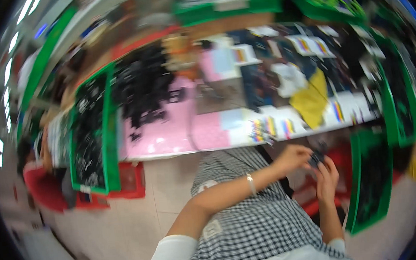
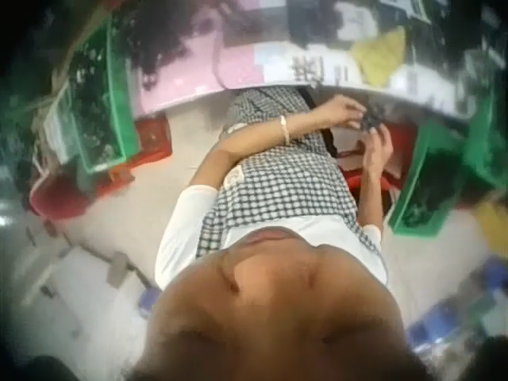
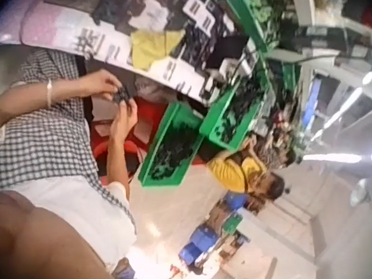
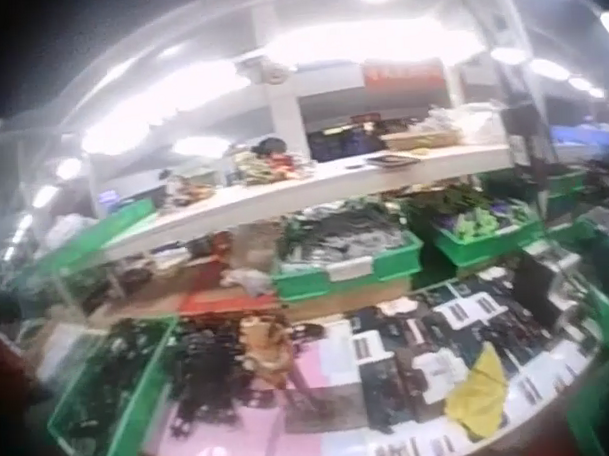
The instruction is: The person assembles plastic components by selecting parts from trays and fitting them together by hand.
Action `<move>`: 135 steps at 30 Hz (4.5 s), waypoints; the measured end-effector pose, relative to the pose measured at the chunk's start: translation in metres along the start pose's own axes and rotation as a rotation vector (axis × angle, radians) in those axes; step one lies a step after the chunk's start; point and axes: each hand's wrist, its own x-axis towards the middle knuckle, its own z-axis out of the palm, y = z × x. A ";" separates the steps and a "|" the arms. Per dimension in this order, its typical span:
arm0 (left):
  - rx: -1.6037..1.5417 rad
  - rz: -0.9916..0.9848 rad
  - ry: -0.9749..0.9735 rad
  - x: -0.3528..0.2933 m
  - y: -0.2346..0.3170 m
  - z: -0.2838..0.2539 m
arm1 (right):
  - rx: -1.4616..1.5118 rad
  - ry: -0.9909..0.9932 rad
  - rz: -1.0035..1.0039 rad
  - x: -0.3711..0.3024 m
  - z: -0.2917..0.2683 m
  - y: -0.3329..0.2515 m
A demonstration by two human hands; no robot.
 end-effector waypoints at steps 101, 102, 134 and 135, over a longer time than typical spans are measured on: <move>1.137 0.248 1.622 -0.459 0.241 -0.475 | -0.977 -0.997 0.586 0.049 0.112 0.102; 1.145 0.250 1.611 -0.461 0.241 -0.477 | -0.988 -1.013 0.608 0.052 0.110 0.105; 1.302 1.078 0.935 -0.211 0.080 -0.099 | -0.286 -0.886 0.244 -0.042 0.231 0.003; 1.286 1.063 0.939 -0.208 0.080 -0.100 | -0.264 -0.875 0.263 -0.041 0.232 0.005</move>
